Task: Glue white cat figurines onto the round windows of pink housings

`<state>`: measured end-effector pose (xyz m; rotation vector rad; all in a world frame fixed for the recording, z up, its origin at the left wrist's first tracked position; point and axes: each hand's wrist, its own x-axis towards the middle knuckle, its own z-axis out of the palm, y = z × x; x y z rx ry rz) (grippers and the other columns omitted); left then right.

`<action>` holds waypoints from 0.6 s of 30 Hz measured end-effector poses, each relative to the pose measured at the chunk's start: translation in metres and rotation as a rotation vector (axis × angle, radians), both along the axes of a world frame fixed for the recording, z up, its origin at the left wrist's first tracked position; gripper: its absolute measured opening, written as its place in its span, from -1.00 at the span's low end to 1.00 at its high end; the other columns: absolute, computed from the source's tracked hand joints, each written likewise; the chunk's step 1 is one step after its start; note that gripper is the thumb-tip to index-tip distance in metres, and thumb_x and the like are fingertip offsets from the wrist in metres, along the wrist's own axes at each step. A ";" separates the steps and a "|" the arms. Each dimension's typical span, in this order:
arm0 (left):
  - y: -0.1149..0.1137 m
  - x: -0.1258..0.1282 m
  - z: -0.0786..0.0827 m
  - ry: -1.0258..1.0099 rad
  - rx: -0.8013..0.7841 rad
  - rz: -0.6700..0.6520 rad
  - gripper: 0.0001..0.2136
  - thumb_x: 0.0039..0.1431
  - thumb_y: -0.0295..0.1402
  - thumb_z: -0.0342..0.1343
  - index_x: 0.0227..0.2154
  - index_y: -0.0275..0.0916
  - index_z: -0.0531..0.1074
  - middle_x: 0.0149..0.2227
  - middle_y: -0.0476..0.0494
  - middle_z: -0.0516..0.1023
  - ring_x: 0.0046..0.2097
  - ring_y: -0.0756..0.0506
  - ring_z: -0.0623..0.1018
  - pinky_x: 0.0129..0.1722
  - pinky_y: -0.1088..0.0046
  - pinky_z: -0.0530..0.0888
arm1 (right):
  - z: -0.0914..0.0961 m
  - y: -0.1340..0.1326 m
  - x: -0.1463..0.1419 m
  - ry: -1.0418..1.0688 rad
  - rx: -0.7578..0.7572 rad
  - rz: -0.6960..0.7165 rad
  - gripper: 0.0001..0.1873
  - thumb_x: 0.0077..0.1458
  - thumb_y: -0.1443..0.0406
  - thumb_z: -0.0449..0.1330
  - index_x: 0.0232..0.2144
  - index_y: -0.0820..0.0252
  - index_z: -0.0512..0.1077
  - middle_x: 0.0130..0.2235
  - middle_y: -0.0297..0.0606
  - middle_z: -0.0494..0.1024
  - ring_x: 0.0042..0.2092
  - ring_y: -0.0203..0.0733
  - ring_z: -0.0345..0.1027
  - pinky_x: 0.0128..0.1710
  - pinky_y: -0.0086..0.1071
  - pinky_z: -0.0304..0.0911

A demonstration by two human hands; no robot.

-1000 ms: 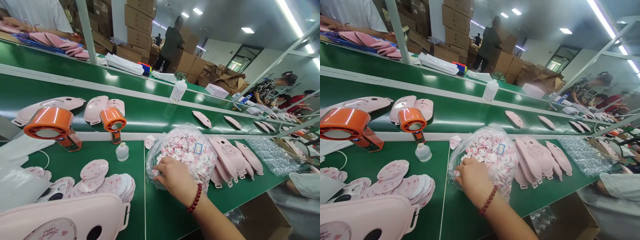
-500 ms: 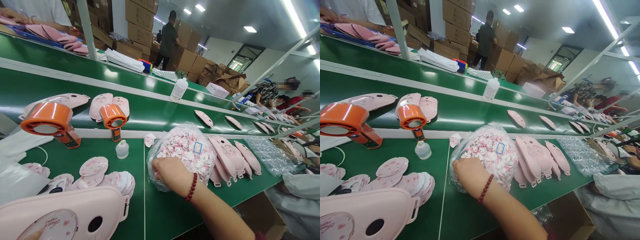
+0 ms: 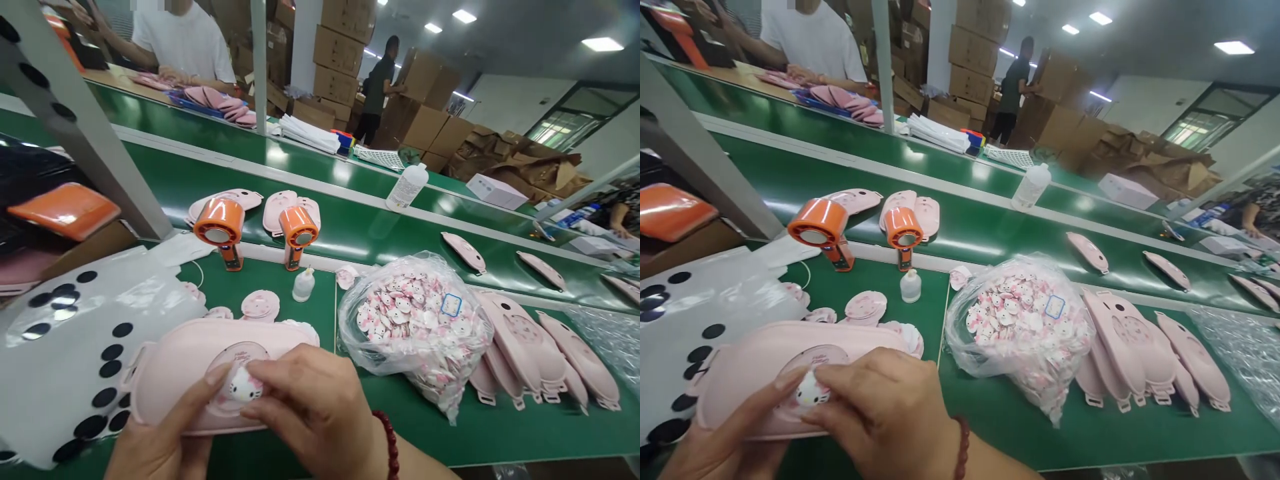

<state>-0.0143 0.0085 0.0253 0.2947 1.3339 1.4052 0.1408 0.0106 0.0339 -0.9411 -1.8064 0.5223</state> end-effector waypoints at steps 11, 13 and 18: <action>-0.009 0.001 0.001 -0.012 0.032 -0.012 -0.41 -0.22 -0.30 0.47 -0.02 -0.05 0.50 0.02 -0.06 0.57 0.11 -0.26 0.51 0.05 0.30 0.53 | 0.002 -0.006 -0.009 -0.517 0.268 -0.167 -0.71 0.30 0.32 0.14 0.04 0.21 0.45 -0.31 -0.26 0.52 -0.36 -0.20 0.31 -0.53 -0.36 0.17; -0.010 0.003 0.002 -0.003 0.033 -0.010 -0.46 -0.18 -0.32 0.45 -0.03 -0.06 0.51 0.06 -0.07 0.55 0.13 -0.25 0.50 0.06 0.34 0.51 | 0.001 -0.010 -0.013 -0.577 0.277 -0.163 -0.66 0.30 0.36 0.11 0.09 0.31 0.41 -0.29 -0.21 0.53 -0.35 -0.16 0.32 -0.53 -0.31 0.19; -0.011 0.008 -0.001 0.036 -0.001 -0.026 -0.49 -0.17 -0.30 0.45 -0.06 -0.09 0.53 0.08 -0.11 0.55 0.16 -0.23 0.47 0.08 0.40 0.48 | -0.006 -0.019 -0.026 -0.580 0.369 -0.243 -0.67 0.25 0.49 -0.01 -0.02 0.53 0.44 -0.24 -0.04 0.56 -0.34 -0.11 0.33 -0.59 -0.27 0.21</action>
